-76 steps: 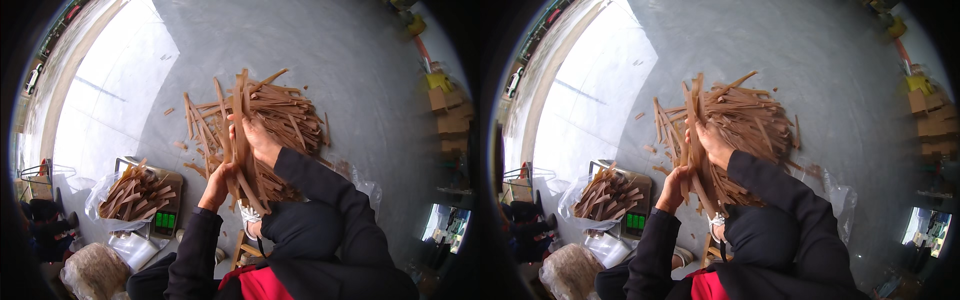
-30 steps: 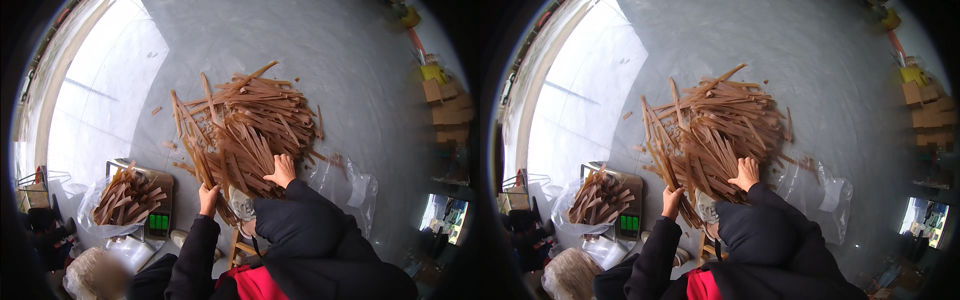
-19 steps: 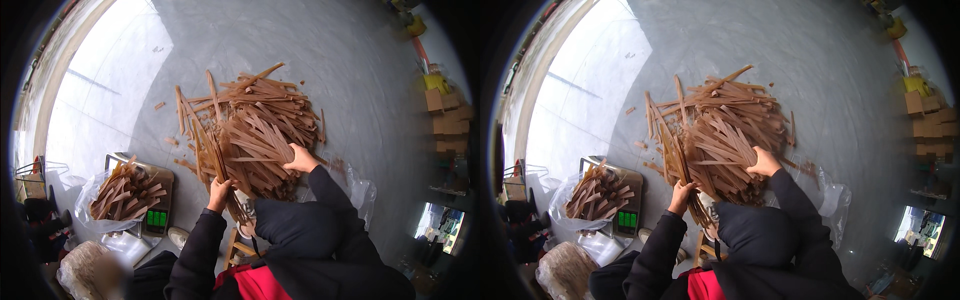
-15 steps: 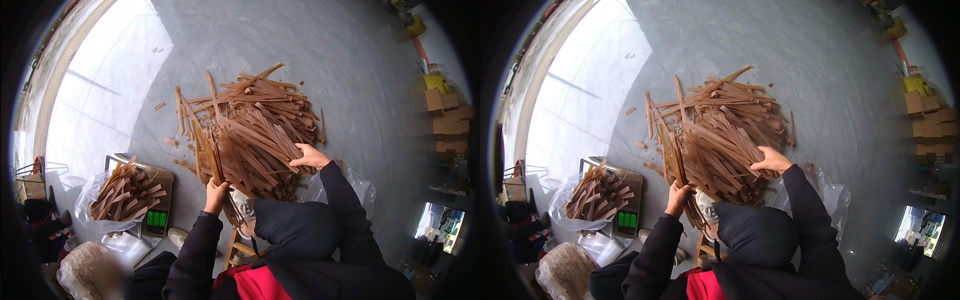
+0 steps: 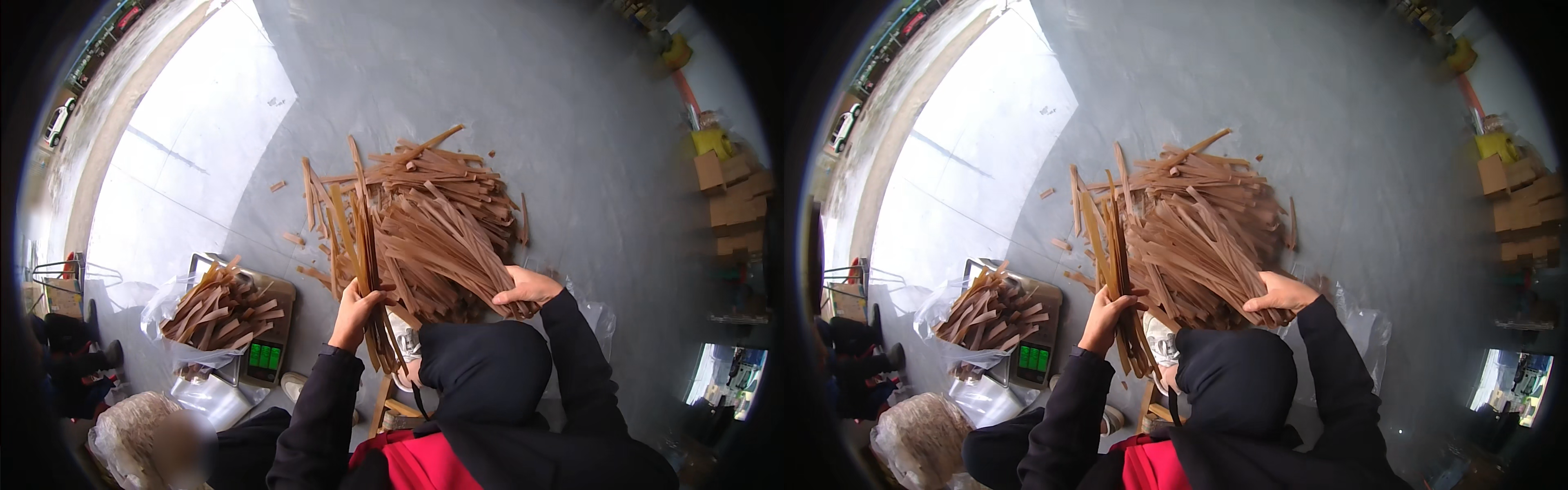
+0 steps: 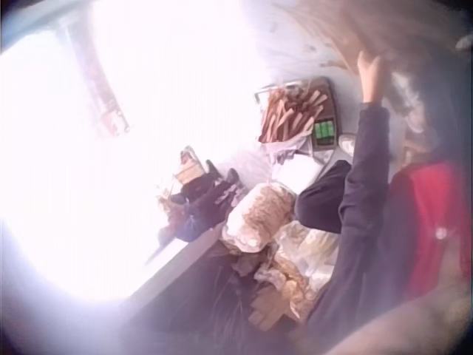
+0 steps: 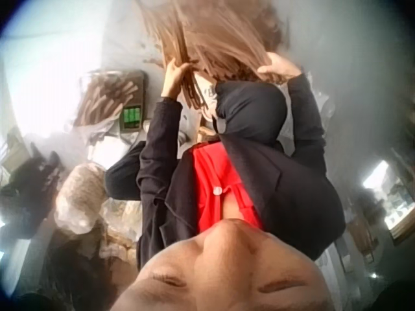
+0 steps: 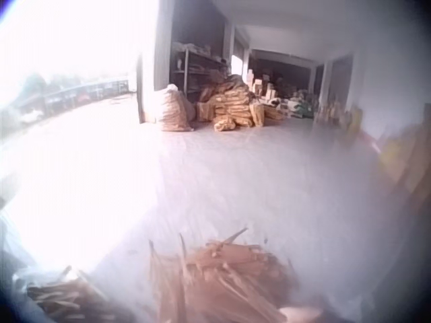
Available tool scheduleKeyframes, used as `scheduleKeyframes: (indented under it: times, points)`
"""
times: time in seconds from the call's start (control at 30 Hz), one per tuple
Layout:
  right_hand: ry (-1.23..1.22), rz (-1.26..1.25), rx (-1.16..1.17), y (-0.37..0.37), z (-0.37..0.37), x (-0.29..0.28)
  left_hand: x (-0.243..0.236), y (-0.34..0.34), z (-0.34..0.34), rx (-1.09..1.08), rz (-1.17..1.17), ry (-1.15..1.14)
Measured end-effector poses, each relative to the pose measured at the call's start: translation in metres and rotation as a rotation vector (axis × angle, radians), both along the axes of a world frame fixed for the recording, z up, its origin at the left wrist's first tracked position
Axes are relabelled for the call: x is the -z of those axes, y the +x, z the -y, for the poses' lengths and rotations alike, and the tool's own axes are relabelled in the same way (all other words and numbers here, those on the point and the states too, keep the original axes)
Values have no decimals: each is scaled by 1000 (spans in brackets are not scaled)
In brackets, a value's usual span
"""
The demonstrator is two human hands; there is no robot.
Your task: The person sits on the floor and repeatedly gathers cinnamon sticks from a large pile, aligns them by hand, and places them into a plastic bag on a digital scale. The person continues this cycle of gathering, aligning, and bagging the sticks.
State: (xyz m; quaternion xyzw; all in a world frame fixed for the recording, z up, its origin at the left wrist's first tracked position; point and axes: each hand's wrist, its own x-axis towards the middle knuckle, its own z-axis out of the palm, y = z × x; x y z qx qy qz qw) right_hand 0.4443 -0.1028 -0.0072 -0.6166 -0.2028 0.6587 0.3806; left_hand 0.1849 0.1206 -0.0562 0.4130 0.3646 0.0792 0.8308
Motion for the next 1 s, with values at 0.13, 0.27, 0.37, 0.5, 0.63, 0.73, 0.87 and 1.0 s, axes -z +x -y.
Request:
scheduleKeyframes:
  times: [0.13,0.27,0.37,0.5,0.63,0.73,0.87,1.0]
  points:
    - [33,100,-37,3,-11,-70,-29,-17,-6,-10,62,40]
    - [169,228,-174,9,-20,-104,-73,-34,-8,-23,57,101]
    - [-66,293,-220,11,-30,-109,-93,-58,-5,-40,41,140]
    - [-192,318,-275,21,-45,-73,-91,-82,5,-130,53,107]
    - [-220,297,-243,5,-65,-89,-95,-102,17,-198,104,52]
    - [-132,251,-237,-5,-81,-105,-97,-113,22,-218,124,2]
    - [-33,232,-211,-36,-95,-133,-97,-123,27,-285,164,-54]
    - [82,229,-259,-68,-91,-153,-107,-123,36,-355,268,-50]
